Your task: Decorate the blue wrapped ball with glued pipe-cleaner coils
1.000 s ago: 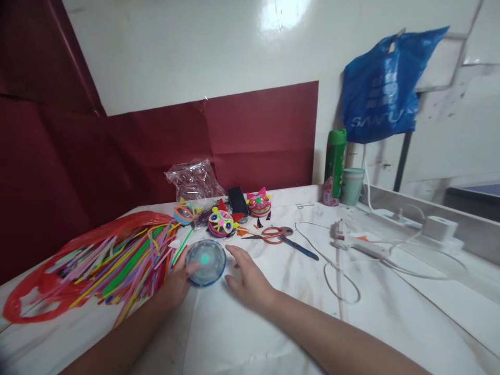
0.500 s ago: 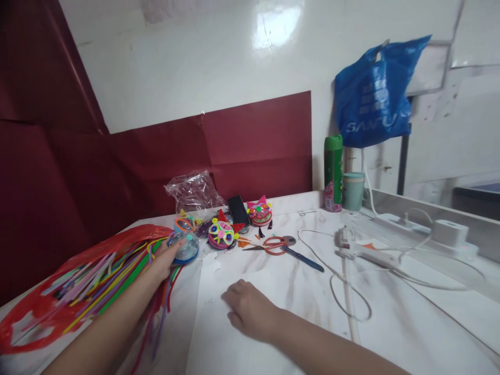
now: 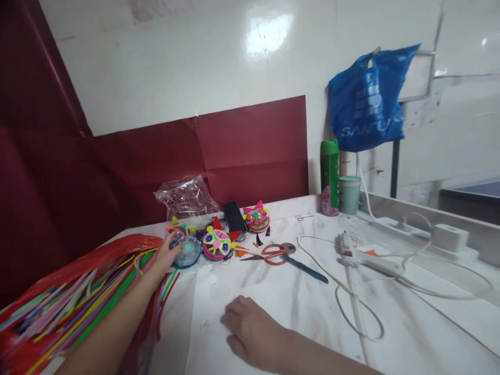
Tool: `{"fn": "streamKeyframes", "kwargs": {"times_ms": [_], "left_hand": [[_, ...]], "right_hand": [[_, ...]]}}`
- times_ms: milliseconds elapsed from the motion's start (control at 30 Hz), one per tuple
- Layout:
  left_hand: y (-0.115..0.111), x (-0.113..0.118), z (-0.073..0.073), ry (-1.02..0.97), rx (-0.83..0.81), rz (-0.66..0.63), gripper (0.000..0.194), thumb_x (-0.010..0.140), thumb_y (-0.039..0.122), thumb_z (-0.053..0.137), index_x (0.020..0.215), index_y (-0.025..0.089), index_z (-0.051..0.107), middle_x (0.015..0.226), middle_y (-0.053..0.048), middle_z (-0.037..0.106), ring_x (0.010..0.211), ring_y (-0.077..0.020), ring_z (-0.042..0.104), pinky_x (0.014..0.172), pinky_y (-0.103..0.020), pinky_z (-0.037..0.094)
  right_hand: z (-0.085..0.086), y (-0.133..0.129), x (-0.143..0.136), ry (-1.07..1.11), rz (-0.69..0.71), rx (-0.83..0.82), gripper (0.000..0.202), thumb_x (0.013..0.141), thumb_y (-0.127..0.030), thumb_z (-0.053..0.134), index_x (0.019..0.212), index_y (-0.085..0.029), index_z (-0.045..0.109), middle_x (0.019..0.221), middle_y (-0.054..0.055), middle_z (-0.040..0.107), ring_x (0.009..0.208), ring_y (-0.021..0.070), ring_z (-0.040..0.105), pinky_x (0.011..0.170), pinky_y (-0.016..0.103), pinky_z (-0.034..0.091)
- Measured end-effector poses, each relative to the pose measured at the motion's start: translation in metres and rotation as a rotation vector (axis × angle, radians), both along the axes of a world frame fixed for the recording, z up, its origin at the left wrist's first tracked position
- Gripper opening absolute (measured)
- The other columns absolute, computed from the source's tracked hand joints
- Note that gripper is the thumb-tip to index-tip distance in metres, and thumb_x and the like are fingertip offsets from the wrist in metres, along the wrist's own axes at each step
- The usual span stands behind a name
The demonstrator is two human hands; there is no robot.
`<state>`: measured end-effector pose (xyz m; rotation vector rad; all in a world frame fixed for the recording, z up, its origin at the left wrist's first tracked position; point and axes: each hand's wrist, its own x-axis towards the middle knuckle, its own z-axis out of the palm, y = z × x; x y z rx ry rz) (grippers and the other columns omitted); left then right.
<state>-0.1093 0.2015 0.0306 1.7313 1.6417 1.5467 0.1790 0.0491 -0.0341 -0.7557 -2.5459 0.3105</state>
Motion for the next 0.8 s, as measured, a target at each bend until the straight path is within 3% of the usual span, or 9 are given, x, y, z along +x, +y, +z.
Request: {"fn": "streamKeyframes", "kwargs": {"times_ms": [67,133,200,267,367,500,633,800], "left_hand": [[-0.001,0.015,0.009,0.106,0.089,-0.034,0.059,0.059,0.025,0.069,0.116,0.023,0.054,0.131,-0.008,0.048,0.129,-0.0304,0.032,0.106,-0.047,0.026],[-0.002,0.037,0.016,0.278,0.148,-0.150,0.062,0.057,0.029,0.072,0.116,0.025,0.055,0.134,-0.006,0.045,0.131,-0.0285,0.030,0.109,-0.044,0.021],[-0.003,0.061,0.017,0.662,0.187,-0.321,0.069,0.057,0.033,0.073,0.123,0.028,0.050,0.140,-0.006,0.039,0.132,-0.0292,0.027,0.109,-0.045,0.019],[0.000,0.079,0.015,0.935,0.132,-0.382,0.078,0.053,0.031,0.076,0.126,0.030,0.047,0.142,-0.007,0.035,0.133,-0.0309,0.024,0.107,-0.045,0.021],[0.010,0.089,0.008,1.036,0.023,-0.281,0.079,0.054,0.025,0.075,0.127,0.031,0.045,0.135,-0.009,0.041,0.126,-0.0306,0.034,0.099,-0.040,0.033],[0.022,0.083,0.001,0.956,-0.006,-0.048,0.069,0.066,0.035,0.066,0.128,0.021,0.041,0.116,-0.015,0.048,0.108,-0.0318,0.047,0.088,-0.040,0.039],[0.024,0.084,-0.005,0.937,0.003,0.063,0.065,0.070,0.036,0.063,0.128,0.020,0.039,0.115,-0.014,0.045,0.106,-0.0307,0.046,0.085,-0.038,0.040],[0.024,0.095,-0.020,0.895,0.044,0.152,0.066,0.072,0.034,0.061,0.130,0.014,0.036,0.123,-0.019,0.038,0.113,-0.0336,0.039,0.086,-0.040,0.040]], "right_hand": [[-0.001,0.001,0.000,0.022,-0.012,-0.007,0.024,0.080,-0.018,0.050,0.103,-0.017,0.056,0.104,0.010,0.057,0.100,0.0224,0.049,0.087,0.035,0.036],[-0.002,0.002,-0.001,0.033,-0.017,-0.009,0.023,0.080,-0.018,0.051,0.102,-0.017,0.057,0.103,0.010,0.058,0.099,0.0225,0.049,0.087,0.035,0.037],[-0.001,0.002,0.000,0.037,-0.020,-0.006,0.023,0.079,-0.018,0.051,0.102,-0.017,0.057,0.103,0.010,0.058,0.099,0.0226,0.050,0.087,0.035,0.037],[-0.001,0.002,0.000,0.043,-0.024,-0.002,0.024,0.079,-0.018,0.051,0.102,-0.018,0.058,0.104,0.010,0.058,0.098,0.0226,0.051,0.088,0.035,0.037],[0.000,0.003,0.000,0.052,-0.035,-0.003,0.025,0.079,-0.018,0.051,0.103,-0.018,0.058,0.106,0.011,0.059,0.099,0.0230,0.051,0.088,0.036,0.038],[-0.001,0.004,0.000,0.059,-0.043,-0.024,0.025,0.078,-0.019,0.053,0.102,-0.018,0.059,0.108,0.010,0.059,0.099,0.0228,0.052,0.088,0.035,0.039],[-0.001,0.003,0.000,0.073,-0.063,-0.024,0.026,0.077,-0.018,0.053,0.102,-0.018,0.060,0.108,0.010,0.059,0.099,0.0222,0.052,0.089,0.035,0.039],[-0.002,0.002,0.000,0.083,-0.061,-0.001,0.025,0.078,-0.019,0.052,0.102,-0.017,0.059,0.108,0.010,0.059,0.099,0.0221,0.051,0.089,0.036,0.038]]}}
